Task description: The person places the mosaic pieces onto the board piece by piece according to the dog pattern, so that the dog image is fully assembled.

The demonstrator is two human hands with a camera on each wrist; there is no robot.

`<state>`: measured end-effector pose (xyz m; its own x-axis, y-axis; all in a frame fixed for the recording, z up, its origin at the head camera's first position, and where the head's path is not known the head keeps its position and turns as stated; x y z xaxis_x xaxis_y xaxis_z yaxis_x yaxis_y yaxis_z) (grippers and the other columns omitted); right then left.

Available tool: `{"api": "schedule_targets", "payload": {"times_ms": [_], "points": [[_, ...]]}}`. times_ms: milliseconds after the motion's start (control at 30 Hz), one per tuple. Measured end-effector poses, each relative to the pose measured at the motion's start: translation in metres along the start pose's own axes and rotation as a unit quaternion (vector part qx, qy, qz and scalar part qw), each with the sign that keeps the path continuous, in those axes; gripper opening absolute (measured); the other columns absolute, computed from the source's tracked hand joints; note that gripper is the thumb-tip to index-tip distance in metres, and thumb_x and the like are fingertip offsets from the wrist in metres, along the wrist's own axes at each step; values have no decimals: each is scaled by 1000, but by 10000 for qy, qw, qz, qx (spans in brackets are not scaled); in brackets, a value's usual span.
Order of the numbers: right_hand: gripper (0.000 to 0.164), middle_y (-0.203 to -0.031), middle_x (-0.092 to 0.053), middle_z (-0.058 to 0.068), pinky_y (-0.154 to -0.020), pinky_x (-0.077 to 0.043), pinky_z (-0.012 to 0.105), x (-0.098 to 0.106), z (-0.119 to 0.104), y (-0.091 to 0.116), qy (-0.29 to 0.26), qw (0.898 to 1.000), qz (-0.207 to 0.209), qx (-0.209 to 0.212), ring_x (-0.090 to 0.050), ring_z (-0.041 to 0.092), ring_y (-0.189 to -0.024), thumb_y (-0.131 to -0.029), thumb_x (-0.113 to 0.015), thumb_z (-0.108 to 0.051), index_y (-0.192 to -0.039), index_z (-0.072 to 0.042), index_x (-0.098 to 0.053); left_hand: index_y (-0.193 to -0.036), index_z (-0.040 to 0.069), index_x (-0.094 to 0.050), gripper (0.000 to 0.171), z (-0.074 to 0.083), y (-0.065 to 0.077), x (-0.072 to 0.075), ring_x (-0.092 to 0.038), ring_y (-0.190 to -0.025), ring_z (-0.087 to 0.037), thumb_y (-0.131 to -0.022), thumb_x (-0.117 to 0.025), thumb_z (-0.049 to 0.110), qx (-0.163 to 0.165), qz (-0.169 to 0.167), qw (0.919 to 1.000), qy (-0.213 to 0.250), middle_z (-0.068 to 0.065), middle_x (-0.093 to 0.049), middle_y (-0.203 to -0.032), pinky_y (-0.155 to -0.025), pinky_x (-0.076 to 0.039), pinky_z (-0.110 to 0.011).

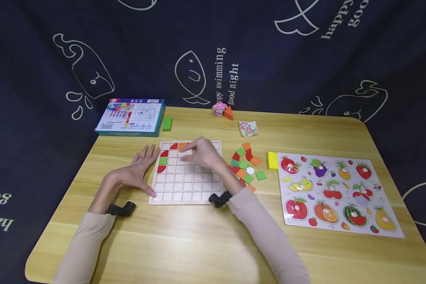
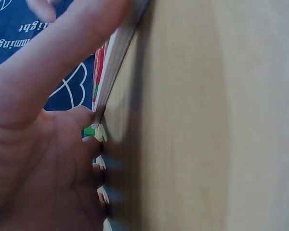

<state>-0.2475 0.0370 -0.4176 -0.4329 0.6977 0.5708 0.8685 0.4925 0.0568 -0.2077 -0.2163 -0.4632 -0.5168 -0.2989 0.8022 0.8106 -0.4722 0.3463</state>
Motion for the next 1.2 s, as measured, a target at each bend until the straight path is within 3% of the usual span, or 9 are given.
{"api": "schedule_targets", "payload": {"times_ms": [167, 300, 467, 667, 867, 1100, 1200], "points": [[30, -52, -32, -1, -42, -22, 24, 68, 45, 50, 303, 9938, 850, -653, -28, 14, -45, -83, -76, -19, -112, -10, -73, -155, 15, 12, 153, 0, 0, 1, 25, -147, -37, -49, -88, 61, 6, -7, 10000, 5, -14, 24, -160, -120, 10, -60], [32, -53, -35, -2, -42, -23, 24, 94, 79, 71, 458, 9820, 1169, -1412, -31, 14, -46, -85, -74, -16, -115, -10, -71, -155, 16, 11, 152, 0, 3, 4, 25, -147, -36, -49, -89, 60, 20, 32, 9999, 113, -13, 23, -160, -120, 10, -60], [32, -58, -39, -2, -45, -26, 23, 96, 101, 72, 332, 9718, 1208, -1997, -36, 15, -52, -83, -75, -16, -115, -12, -72, -155, 16, 11, 152, -1, 4, 5, 24, -147, -36, -49, -89, 60, 31, 26, 9999, 119, -14, 23, -161, -120, 10, -60], [34, -59, -44, 0, -45, -27, 24, 94, 107, 67, 429, 9629, 1586, -2141, -40, 17, -53, -80, -78, -19, -113, -13, -73, -155, 17, 12, 152, 1, 1, 3, 24, -147, -36, -49, -87, 62, 42, -37, 10000, -10, -12, 24, -160, -120, 9, -60], [33, -58, -46, 0, -45, -27, 24, 97, 108, 65, 558, 9618, 1792, -1994, -42, 18, -54, -78, -81, -17, -110, -11, -74, -155, 19, 13, 153, 2, -1, 3, 26, -147, -34, -48, -87, 63, 84, -99, 9999, 42, -11, 25, -160, -120, 10, -59], [36, -59, -43, 0, -46, -26, 24, 99, 109, 64, 392, 9708, 1336, -1955, -38, 16, -53, -81, -77, -15, -116, -13, -71, -155, 18, 13, 153, 3, -1, 5, 25, -147, -34, -48, -87, 63, 80, -114, 9999, 71, -11, 25, -160, -120, 10, -59], [41, -55, -42, -1, -45, -27, 24, 102, 108, 65, 427, 9680, 1401, -2039, -37, 15, -49, -82, -76, -14, -122, -10, -67, -155, 18, 13, 153, 3, 0, 5, 25, -147, -34, -48, -87, 63, 88, -108, 9999, 84, -11, 25, -160, -120, 10, -59]]}}
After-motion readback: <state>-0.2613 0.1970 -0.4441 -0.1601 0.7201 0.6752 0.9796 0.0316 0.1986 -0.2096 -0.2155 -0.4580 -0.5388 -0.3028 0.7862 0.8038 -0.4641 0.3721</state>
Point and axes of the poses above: each hand's wrist, its own y-axis away from the middle knuckle, its own x-axis out of the back of the hand, z = x × y, the point moved 3 cm from there along -y, towards the middle knuckle
